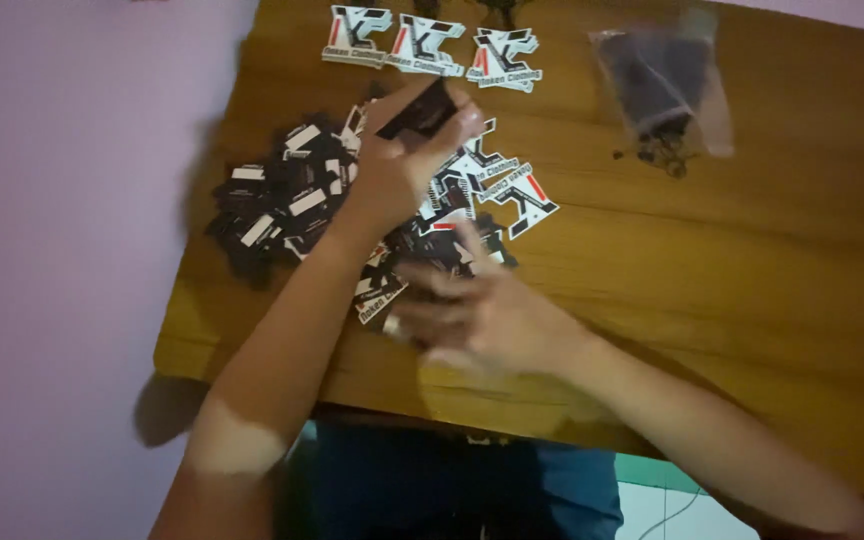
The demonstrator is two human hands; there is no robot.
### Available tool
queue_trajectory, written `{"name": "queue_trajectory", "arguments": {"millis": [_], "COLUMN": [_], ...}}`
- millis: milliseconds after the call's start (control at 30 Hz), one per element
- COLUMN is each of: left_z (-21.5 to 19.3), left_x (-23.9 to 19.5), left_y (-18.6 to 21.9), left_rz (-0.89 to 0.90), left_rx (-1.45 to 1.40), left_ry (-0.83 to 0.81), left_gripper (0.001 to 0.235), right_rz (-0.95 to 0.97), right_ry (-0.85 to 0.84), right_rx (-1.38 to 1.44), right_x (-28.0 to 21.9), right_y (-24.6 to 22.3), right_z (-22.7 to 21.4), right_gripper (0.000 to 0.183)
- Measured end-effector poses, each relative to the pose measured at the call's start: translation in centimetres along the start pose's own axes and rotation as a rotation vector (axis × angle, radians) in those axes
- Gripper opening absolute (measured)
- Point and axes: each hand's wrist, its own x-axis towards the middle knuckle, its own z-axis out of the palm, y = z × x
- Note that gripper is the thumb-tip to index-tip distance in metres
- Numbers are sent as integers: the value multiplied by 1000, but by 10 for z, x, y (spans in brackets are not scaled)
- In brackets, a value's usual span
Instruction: The person repeatedly picks up small rectangular tags and thin metal fasteners from a wooden table, threads the fasteners through holes in the tags, and places the assembled units into a growing pile. The person handles the items one at a time, occasionally adjusting the pile of finished tags.
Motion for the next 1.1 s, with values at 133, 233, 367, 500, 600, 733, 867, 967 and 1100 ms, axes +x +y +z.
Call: {"name": "queue_trajectory", "arguments": {"millis": [133,233,367,500,600,733,867,967,1100], "left_z": [4,11,31,49,54,53,53,55,55], "left_x": [3,-1,-8,-16,-21,-18,-21,-21,-24], "left_y": [12,12,6,19,4,0,-4,-7,-5], "left_rz": [89,-9,124,132,153,148,176,217,291], "left_rx": [68,4,-62,130,211,268,241,255,454], "left_ry": [-49,-120,-205,-298,-356,-411,-407,-422,-405], "left_gripper": [21,19,17,19,15,14,11,10,12], "right_rz": [58,156,527,563,504,515,528,539,581], "right_ry": [-20,247,502,605,516,526,578,627,635], "right_rx": [39,9,-43,261,4,-12,47,76,126], "right_x": [-15,-55,-99,-87,-85,-99,-109,-103,-89], "right_y": [13,26,45,46,41,44,50,46,37], "right_z": [-16,-23,-39,-42,-40,-34,-28,-31,-26], "right_gripper": [29,11,8,36,11,4,9,22,7]}}
